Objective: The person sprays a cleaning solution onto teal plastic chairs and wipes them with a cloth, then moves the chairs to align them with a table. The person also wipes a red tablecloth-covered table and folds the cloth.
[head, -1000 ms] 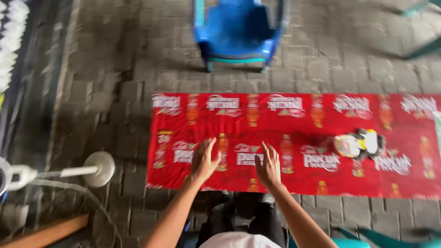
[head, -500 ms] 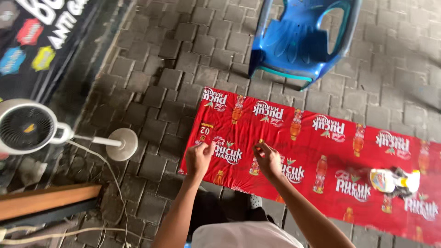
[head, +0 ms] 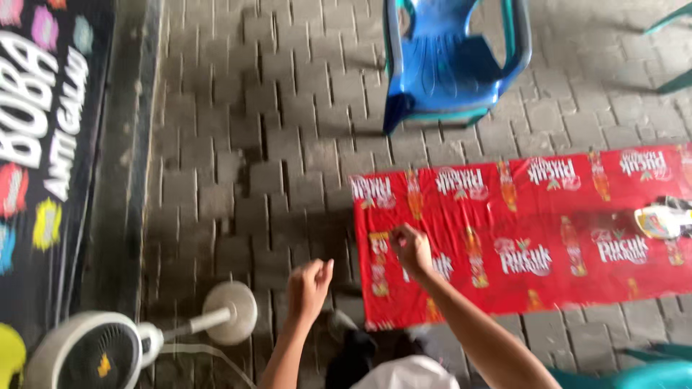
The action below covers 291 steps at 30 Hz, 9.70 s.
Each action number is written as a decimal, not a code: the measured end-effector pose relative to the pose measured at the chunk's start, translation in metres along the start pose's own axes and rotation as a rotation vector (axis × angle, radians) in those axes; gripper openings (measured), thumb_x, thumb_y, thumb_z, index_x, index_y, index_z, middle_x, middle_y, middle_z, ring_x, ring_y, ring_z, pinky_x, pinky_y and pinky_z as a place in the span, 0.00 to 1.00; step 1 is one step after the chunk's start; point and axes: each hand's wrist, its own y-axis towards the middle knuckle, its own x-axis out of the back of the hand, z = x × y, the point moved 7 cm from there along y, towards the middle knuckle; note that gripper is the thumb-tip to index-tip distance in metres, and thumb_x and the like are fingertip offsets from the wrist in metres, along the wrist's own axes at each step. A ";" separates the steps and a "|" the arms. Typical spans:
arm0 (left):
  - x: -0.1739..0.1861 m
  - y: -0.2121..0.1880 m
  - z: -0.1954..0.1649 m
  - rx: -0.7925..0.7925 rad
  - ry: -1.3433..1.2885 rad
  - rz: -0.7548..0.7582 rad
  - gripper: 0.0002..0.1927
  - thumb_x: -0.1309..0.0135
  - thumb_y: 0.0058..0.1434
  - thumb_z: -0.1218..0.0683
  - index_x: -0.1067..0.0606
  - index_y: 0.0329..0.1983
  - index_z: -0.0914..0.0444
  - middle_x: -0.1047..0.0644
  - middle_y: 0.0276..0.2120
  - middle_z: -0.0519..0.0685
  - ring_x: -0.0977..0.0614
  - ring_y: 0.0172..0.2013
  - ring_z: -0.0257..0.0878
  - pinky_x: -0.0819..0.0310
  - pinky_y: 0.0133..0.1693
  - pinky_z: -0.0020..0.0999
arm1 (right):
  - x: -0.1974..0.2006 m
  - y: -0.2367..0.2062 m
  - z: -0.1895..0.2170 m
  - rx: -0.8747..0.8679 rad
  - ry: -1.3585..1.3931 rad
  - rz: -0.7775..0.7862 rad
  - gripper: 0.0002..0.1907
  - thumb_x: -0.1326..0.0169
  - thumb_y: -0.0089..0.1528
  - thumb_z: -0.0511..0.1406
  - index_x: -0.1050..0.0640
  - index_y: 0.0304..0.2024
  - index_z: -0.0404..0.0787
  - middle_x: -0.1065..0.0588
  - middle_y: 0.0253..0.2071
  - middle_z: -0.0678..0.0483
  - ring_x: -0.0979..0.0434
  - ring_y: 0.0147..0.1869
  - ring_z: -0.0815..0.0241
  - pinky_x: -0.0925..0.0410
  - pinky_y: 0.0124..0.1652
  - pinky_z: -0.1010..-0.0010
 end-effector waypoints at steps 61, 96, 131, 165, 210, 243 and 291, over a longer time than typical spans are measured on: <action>-0.485 1.210 -0.200 -1.313 -0.354 1.367 0.09 0.42 0.62 0.51 0.20 0.36 0.62 0.18 0.32 0.51 0.15 0.35 0.44 0.22 0.40 0.38 | -0.061 0.914 -0.166 -1.314 -0.045 -1.573 0.15 0.41 0.59 0.37 0.22 0.47 0.38 0.20 0.37 0.48 0.19 0.41 0.51 0.27 0.44 0.60; -0.809 0.983 -0.264 -2.214 -0.077 1.554 0.25 0.42 0.59 0.56 0.27 0.61 0.63 0.28 0.58 0.58 0.26 0.58 0.58 0.31 0.57 0.48 | -0.161 0.914 -0.201 -2.555 -0.138 -2.249 0.45 0.38 0.56 0.38 0.40 0.73 0.40 0.31 0.59 0.39 0.32 0.64 0.36 0.37 0.59 0.48; -0.845 0.987 -0.284 -2.032 0.321 1.694 0.52 0.34 0.46 0.54 0.43 0.75 0.50 0.29 0.51 0.65 0.25 0.53 0.61 0.29 0.55 0.51 | -0.201 0.959 -0.202 -2.580 0.363 -2.513 0.51 0.33 0.51 0.36 0.39 0.75 0.62 0.28 0.52 0.38 0.27 0.58 0.39 0.32 0.57 0.50; -0.610 1.354 -0.290 -2.266 -0.637 1.537 0.13 0.42 0.53 0.53 0.21 0.43 0.55 0.23 0.41 0.48 0.24 0.51 0.49 0.47 0.56 0.78 | 0.081 1.301 -0.195 -1.996 -0.235 -1.807 0.14 0.52 0.66 0.42 0.23 0.34 0.40 0.26 0.43 0.42 0.27 0.50 0.38 0.31 0.47 0.46; -0.703 1.205 -0.340 -2.334 0.305 1.768 0.29 0.43 0.55 0.45 0.27 0.61 0.54 0.29 0.58 0.55 0.28 0.59 0.56 0.30 0.56 0.50 | 0.063 1.176 -0.197 -1.999 0.099 -2.054 0.12 0.47 0.60 0.40 0.19 0.32 0.37 0.20 0.38 0.41 0.18 0.45 0.40 0.27 0.45 0.53; -0.802 1.041 -0.324 -2.241 0.485 1.464 0.50 0.39 0.57 0.49 0.52 0.78 0.60 0.31 0.60 0.65 0.24 0.56 0.63 0.27 0.55 0.52 | -0.151 1.003 -0.161 -2.715 0.549 -2.290 0.59 0.35 0.53 0.35 0.53 0.78 0.74 0.33 0.52 0.40 0.26 0.54 0.39 0.30 0.52 0.51; -0.829 1.210 -0.735 -1.908 -0.241 1.508 0.50 0.38 0.56 0.51 0.50 0.77 0.65 0.30 0.55 0.69 0.23 0.54 0.62 0.27 0.54 0.50 | 0.244 1.020 -0.131 -2.330 -0.727 -2.383 0.59 0.37 0.50 0.35 0.50 0.78 0.68 0.32 0.46 0.37 0.28 0.53 0.35 0.31 0.50 0.48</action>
